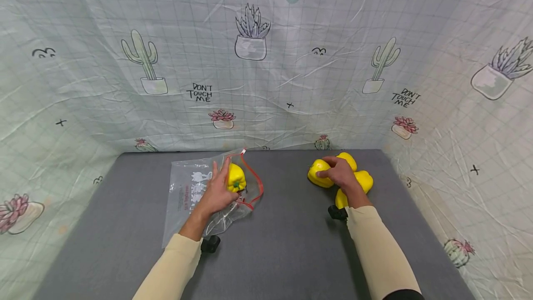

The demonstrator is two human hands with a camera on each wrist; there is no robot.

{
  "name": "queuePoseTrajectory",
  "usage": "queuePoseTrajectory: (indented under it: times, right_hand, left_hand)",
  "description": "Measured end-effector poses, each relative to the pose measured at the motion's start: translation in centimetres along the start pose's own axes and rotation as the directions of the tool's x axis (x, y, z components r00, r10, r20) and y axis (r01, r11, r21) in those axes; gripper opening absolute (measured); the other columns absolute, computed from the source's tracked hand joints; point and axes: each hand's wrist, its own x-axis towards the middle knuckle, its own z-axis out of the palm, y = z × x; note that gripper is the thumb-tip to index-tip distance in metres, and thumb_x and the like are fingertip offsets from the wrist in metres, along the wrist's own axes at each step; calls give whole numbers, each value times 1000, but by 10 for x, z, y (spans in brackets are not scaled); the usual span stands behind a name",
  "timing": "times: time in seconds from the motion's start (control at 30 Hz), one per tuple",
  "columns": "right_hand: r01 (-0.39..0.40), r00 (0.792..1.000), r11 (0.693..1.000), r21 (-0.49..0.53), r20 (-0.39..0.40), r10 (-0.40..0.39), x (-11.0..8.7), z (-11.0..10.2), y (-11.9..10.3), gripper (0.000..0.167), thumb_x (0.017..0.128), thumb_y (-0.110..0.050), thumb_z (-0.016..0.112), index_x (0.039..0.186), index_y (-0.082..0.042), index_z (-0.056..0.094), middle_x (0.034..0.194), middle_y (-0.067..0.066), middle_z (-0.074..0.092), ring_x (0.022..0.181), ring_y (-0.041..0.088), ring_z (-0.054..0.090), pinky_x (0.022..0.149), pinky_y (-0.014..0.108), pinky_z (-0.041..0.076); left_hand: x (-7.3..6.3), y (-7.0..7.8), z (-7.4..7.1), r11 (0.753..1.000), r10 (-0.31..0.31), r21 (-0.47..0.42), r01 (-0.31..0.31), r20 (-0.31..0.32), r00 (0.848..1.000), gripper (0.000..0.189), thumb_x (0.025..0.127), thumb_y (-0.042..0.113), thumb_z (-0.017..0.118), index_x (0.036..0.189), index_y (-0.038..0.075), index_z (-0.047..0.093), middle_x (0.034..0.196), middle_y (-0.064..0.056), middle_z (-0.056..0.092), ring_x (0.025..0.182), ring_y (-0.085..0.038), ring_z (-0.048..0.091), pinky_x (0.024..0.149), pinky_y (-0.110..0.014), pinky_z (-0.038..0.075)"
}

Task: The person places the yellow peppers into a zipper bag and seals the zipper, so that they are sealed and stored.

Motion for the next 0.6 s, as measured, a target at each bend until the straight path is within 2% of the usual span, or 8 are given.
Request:
queuePoseTrajectory:
  times: [0.17,0.3,0.43,0.6]
  right_hand:
    - [60,997,993,-106,63,-53,4,0,1,76,91,-17,76,157,-1,42,159,26,45,134,43,50,117,59,41]
    - [78,995,983,-165,67,-68,6,-1,1,80,89,-18,79,158,-2,42,159,25,46,132,43,50,115,60,42]
    - [73,997,981,-181,43,-66,6,-3,-1,79,89,-20,79,158,-3,43,158,25,47,131,43,51,115,59,43]
    - [76,997,986,-151,29,-73,3,-4,-5,79,88,-20,80,157,-5,45,156,24,49,128,42,54,111,58,46]
  left_hand:
    - [0,-1,0,1000,-3,3,3,-2,1000,117,73,6,75,170,19,10,173,-30,-8,161,-51,-7,118,-82,12]
    - [0,-1,0,1000,5,3,-5,-6,1000,117,73,7,75,170,20,10,174,-28,-1,162,-47,-9,119,-82,11]
    - [2,-2,1,1000,17,16,-16,-11,1000,116,73,8,75,170,20,11,174,-27,3,163,-44,-10,119,-82,10]
    - [2,-4,1,1000,1,21,-1,-8,1000,118,73,8,75,170,21,9,174,-28,-4,162,-49,-7,118,-82,12]
